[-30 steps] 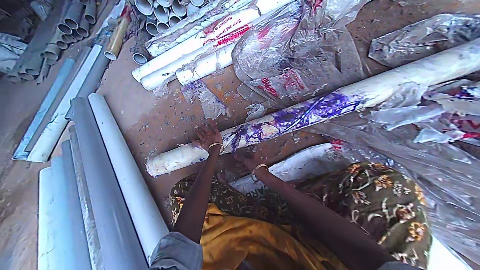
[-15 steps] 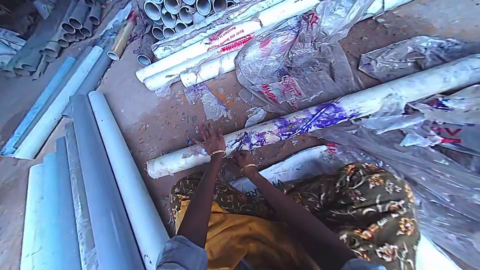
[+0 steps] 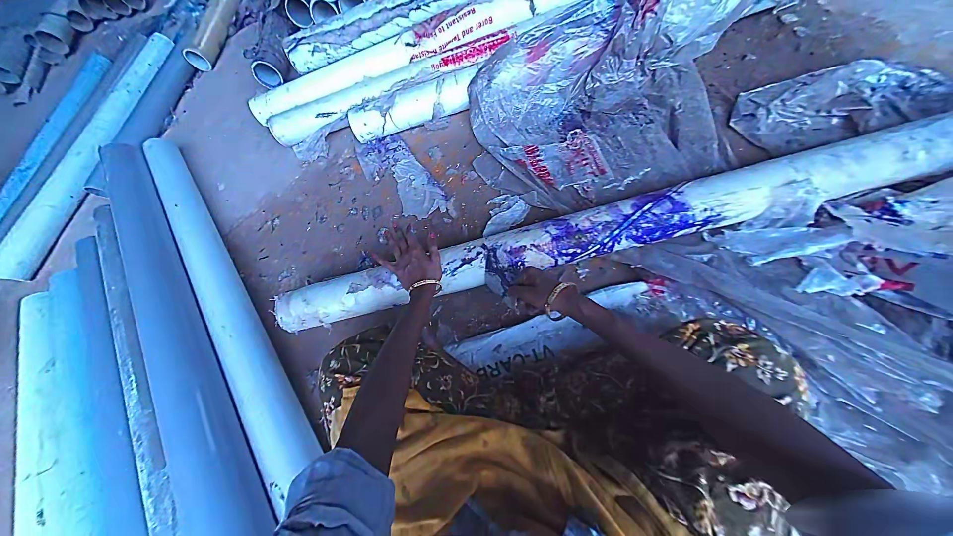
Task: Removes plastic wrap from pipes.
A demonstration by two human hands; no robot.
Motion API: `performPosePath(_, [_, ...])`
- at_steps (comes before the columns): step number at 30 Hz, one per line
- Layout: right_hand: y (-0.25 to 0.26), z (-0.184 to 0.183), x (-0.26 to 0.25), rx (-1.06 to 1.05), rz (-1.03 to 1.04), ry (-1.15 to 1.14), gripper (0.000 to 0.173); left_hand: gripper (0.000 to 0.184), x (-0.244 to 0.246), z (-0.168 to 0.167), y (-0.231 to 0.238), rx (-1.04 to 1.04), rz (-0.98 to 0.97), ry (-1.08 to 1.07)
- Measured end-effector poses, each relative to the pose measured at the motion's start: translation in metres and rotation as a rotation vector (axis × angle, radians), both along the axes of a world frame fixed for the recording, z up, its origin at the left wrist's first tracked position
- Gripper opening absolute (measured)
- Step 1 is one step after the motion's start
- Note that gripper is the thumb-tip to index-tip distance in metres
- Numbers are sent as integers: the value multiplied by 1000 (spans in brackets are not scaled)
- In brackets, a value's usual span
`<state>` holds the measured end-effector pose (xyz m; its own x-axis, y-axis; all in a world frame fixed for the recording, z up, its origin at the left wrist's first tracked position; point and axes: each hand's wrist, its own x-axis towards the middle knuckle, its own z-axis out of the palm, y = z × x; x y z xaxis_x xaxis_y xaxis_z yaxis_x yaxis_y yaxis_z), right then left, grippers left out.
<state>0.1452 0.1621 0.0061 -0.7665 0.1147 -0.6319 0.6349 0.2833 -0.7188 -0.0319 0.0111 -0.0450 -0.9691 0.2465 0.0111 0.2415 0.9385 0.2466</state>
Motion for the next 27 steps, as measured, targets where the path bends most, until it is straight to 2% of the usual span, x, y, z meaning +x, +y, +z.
performPosePath(6, [79, 30, 75, 105, -168, 117, 32, 64, -1, 2, 0, 0, 6, -12])
performPosePath(9, [133, 47, 145, 351, -329, 43, 33, 64, 0, -1, 0, 39, -15, 18])
performPosePath(11, [171, 49, 194, 545, -389, -108, 32, 65, -2, -2, -4, 45, -13, 44])
performPosePath(13, [204, 48, 244, 743, -416, -357, 37, 65, -2, -3, -4, 55, -14, 41])
performPosePath(15, [214, 55, 283, 877, -467, -653, 45, 64, -1, -3, -1, 69, -21, 4])
performPosePath(16, [213, 58, 293, 911, -502, -716, 48, 64, -2, -3, -1, 67, -26, -1])
performPosePath(18, [210, 61, 298, 907, -612, -624, 50, 64, -5, -2, -1, 73, -24, -7])
performPosePath(21, [197, 62, 269, 841, -761, -377, 42, 65, -10, -1, -1, 91, -5, -40])
performPosePath(25, [202, 43, 215, 789, -832, -42, 30, 65, -12, -4, 0, 65, -6, -45])
performPosePath(27, [220, 38, 196, 851, -805, 88, 29, 65, -8, -9, -4, 72, -20, -14])
